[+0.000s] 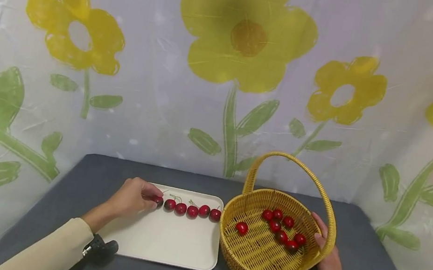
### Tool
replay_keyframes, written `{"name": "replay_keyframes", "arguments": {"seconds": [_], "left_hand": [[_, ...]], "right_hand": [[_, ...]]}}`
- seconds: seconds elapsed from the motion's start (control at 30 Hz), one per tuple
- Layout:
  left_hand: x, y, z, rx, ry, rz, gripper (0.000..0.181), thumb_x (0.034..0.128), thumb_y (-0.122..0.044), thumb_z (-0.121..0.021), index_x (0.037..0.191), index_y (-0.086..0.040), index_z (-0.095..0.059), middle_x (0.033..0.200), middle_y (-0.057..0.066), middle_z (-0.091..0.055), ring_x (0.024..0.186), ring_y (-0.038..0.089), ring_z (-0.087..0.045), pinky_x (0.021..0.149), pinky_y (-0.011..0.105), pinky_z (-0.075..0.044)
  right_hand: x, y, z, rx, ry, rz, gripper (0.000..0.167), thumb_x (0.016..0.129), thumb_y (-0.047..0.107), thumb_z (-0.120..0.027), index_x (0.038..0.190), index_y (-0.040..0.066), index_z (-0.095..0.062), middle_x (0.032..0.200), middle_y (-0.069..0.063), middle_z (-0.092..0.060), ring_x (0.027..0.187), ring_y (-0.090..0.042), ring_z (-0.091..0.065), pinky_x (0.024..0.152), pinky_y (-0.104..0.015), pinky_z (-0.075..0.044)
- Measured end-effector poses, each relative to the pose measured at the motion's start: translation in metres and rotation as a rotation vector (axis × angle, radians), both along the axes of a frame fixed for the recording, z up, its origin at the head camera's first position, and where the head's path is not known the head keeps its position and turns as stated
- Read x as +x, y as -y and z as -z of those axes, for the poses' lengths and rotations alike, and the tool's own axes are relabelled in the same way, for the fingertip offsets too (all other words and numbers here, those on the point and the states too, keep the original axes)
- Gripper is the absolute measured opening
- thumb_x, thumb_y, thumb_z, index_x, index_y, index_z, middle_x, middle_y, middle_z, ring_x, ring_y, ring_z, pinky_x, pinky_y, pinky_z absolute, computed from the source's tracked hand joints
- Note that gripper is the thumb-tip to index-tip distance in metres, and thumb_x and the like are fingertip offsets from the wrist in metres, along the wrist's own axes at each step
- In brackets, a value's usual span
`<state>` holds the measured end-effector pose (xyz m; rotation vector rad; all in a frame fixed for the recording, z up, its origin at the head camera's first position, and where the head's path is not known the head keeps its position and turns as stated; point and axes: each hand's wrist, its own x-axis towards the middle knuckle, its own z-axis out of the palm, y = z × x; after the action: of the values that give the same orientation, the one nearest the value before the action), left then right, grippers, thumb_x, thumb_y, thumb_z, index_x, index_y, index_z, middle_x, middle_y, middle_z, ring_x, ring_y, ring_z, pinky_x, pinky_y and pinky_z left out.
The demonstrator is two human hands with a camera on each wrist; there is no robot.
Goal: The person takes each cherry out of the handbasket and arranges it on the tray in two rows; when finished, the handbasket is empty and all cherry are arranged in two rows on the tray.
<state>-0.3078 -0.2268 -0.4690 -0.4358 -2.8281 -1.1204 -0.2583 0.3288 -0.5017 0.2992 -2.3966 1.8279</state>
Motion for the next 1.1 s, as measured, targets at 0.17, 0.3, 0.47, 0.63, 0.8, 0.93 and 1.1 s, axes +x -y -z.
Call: {"name": "replay_keyframes", "arguments": {"seconds": [0.17, 0.3, 0.47, 0.63, 0.8, 0.93, 1.1], "left_hand": [[-0.0011, -0.0004, -0.0014, -0.001, -0.001, 0.005, 0.028, 0.0863, 0.004, -0.088, 0.113, -0.003, -0.085, 0.104, 0.008, -0.085, 0.098, 0.021, -0.081, 0.090, 0.045, -0.067], [-0.0027, -0.0006, -0.0013, 0.009, 0.002, 0.012, 0.028, 0.0866, 0.005, -0.087, 0.113, -0.002, -0.085, 0.105, 0.009, -0.085, 0.099, 0.022, -0.082, 0.089, 0.043, -0.067], [-0.0030, -0.0019, -0.0022, 0.006, 0.000, 0.022, 0.028, 0.0869, 0.006, -0.086, 0.113, -0.002, -0.085, 0.107, 0.010, -0.085, 0.099, 0.022, -0.082, 0.088, 0.041, -0.067], [-0.0033, -0.0022, -0.0013, 0.012, 0.004, 0.025, 0.028, 0.0869, 0.006, -0.086, 0.114, -0.002, -0.084, 0.107, 0.010, -0.085, 0.100, 0.023, -0.082, 0.089, 0.041, -0.067], [-0.0061, -0.0014, 0.0034, 0.028, 0.003, 0.037, 0.028, 0.0875, 0.005, -0.086, 0.115, -0.002, -0.084, 0.109, 0.011, -0.085, 0.102, 0.025, -0.082, 0.090, 0.042, -0.067], [-0.0079, -0.0007, 0.0069, 0.034, 0.004, 0.044, 0.029, 0.0873, 0.005, -0.086, 0.116, -0.002, -0.084, 0.110, 0.011, -0.084, 0.102, 0.024, -0.082, 0.090, 0.041, -0.067], [-0.0063, 0.0004, 0.0070, 0.035, 0.022, 0.049, 0.032, 0.0869, 0.005, -0.087, 0.118, -0.002, -0.083, 0.113, 0.012, -0.084, 0.105, 0.027, -0.082, 0.093, 0.042, -0.067]], "right_hand": [[-0.0011, 0.0001, 0.0003, -0.005, 0.007, 0.003, 0.054, 0.122, 0.030, -0.031, 0.175, 0.026, -0.027, 0.166, -0.002, -0.045, 0.135, 0.008, -0.056, 0.100, -0.014, -0.053], [-0.0010, 0.0001, -0.0002, -0.007, 0.001, 0.002, 0.054, 0.122, 0.030, -0.032, 0.175, 0.027, -0.027, 0.164, 0.000, -0.046, 0.135, 0.008, -0.056, 0.100, -0.013, -0.053], [-0.0003, 0.0009, -0.0009, -0.022, 0.000, -0.008, 0.054, 0.122, 0.029, -0.033, 0.175, 0.026, -0.027, 0.162, 0.004, -0.048, 0.136, 0.008, -0.056, 0.100, -0.013, -0.053], [0.0013, 0.0015, -0.0012, -0.040, 0.007, -0.017, 0.054, 0.122, 0.029, -0.033, 0.175, 0.026, -0.027, 0.161, 0.007, -0.047, 0.136, 0.008, -0.055, 0.101, -0.012, -0.052], [0.0024, 0.0016, -0.0009, -0.047, -0.016, -0.021, 0.054, 0.122, 0.026, -0.033, 0.175, 0.023, -0.028, 0.159, 0.009, -0.051, 0.136, 0.007, -0.057, 0.100, -0.013, -0.054], [0.0025, 0.0015, 0.0004, -0.047, -0.028, -0.022, 0.053, 0.122, 0.025, -0.033, 0.175, 0.022, -0.029, 0.156, 0.012, -0.054, 0.134, 0.006, -0.059, 0.099, -0.014, -0.054], [0.0021, 0.0021, 0.0006, -0.046, -0.029, -0.025, 0.053, 0.122, 0.025, -0.033, 0.175, 0.021, -0.029, 0.156, 0.012, -0.054, 0.133, 0.006, -0.059, 0.098, -0.015, -0.055]]}}
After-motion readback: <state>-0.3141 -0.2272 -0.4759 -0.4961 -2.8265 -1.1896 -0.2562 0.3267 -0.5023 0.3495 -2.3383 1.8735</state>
